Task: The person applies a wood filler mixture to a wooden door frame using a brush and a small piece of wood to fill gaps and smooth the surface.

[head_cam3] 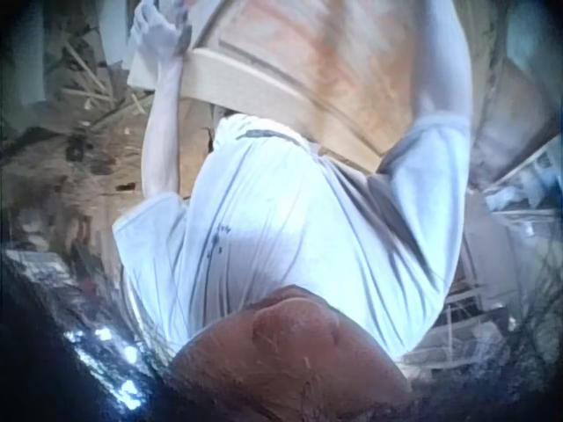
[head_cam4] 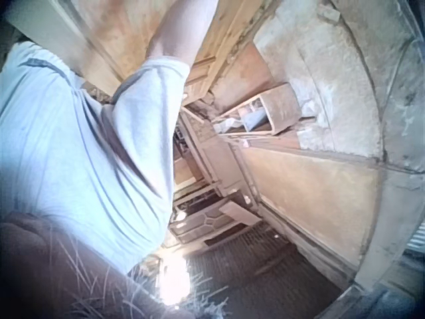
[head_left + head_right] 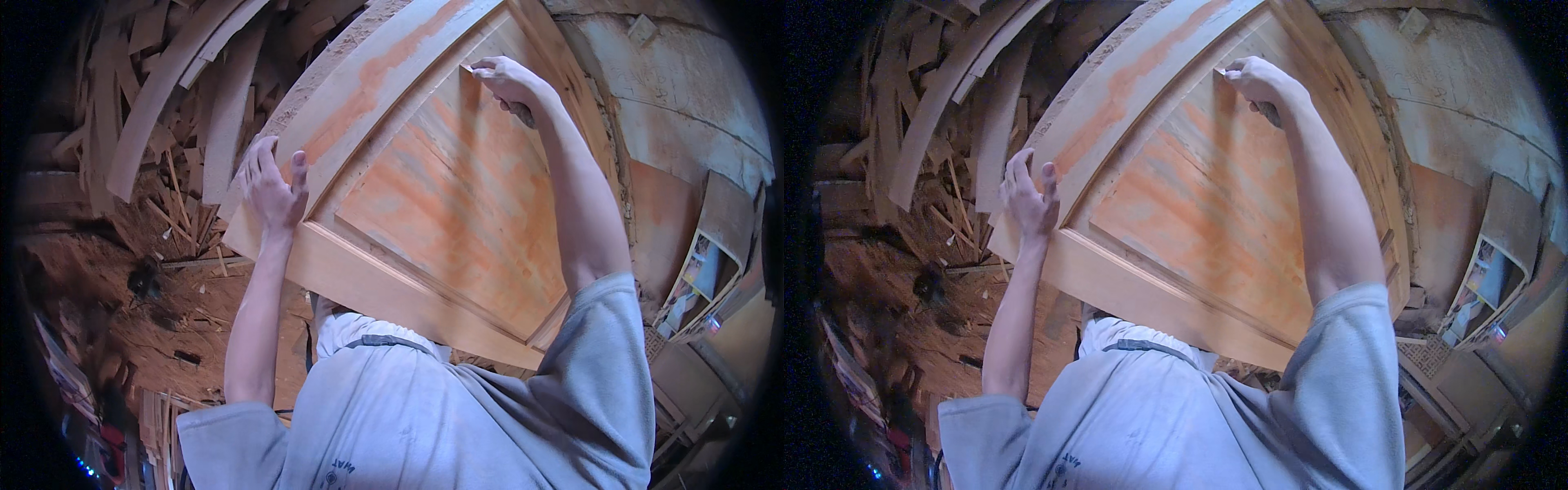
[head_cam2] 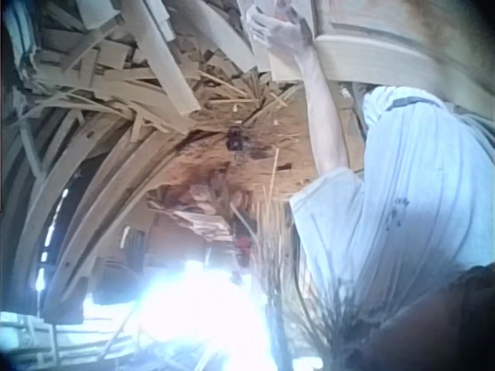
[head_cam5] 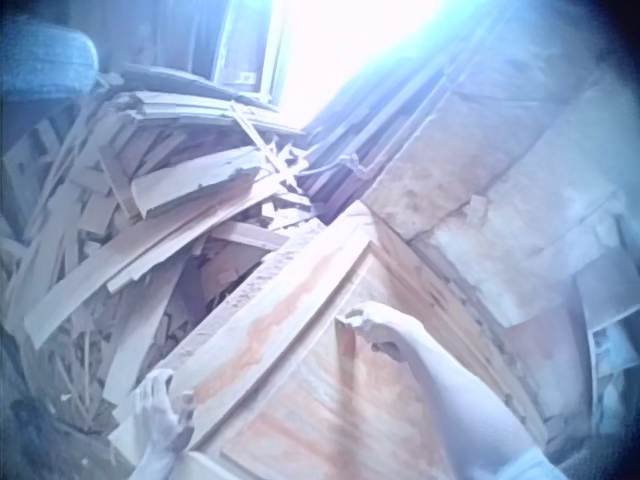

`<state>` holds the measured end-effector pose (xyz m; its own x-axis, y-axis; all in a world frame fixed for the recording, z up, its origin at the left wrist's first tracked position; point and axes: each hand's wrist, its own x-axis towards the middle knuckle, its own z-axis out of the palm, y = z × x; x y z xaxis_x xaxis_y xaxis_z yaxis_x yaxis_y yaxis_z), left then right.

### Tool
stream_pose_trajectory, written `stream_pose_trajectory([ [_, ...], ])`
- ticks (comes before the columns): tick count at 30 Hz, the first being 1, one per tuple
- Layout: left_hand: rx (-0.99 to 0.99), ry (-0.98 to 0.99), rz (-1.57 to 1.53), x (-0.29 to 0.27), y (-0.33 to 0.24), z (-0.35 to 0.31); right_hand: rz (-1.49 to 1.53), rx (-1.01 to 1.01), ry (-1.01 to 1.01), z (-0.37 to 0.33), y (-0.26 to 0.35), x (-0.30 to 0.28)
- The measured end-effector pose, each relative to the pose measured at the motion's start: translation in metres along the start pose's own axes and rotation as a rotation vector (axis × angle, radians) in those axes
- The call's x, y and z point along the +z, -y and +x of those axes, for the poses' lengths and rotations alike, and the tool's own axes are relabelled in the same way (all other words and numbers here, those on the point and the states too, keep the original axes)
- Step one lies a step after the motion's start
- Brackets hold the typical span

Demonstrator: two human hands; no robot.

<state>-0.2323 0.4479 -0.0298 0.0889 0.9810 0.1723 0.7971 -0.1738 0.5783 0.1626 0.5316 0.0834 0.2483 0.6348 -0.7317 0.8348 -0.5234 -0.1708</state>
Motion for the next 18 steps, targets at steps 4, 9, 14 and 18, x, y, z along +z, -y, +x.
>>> stream_pose_trajectory([
  [4, 0.010, 0.000, 0.001, -0.001, -0.002, 0.000, 0.044, 0.037, 0.076, -0.011, 0.004, 0.009],
  [9, -0.056, 0.054, -0.025, -0.004, -0.003, 0.001, 0.008, 0.007, 0.072, -0.033, 0.004, 0.032],
  [14, -0.040, 0.065, -0.039, -0.007, -0.006, 0.004, -0.011, 0.028, 0.132, -0.062, 0.001, 0.050],
  [18, 0.000, 0.008, 0.008, -0.004, 0.001, -0.001, 0.442, -0.019, 0.050, -0.115, -0.013, 0.076],
])
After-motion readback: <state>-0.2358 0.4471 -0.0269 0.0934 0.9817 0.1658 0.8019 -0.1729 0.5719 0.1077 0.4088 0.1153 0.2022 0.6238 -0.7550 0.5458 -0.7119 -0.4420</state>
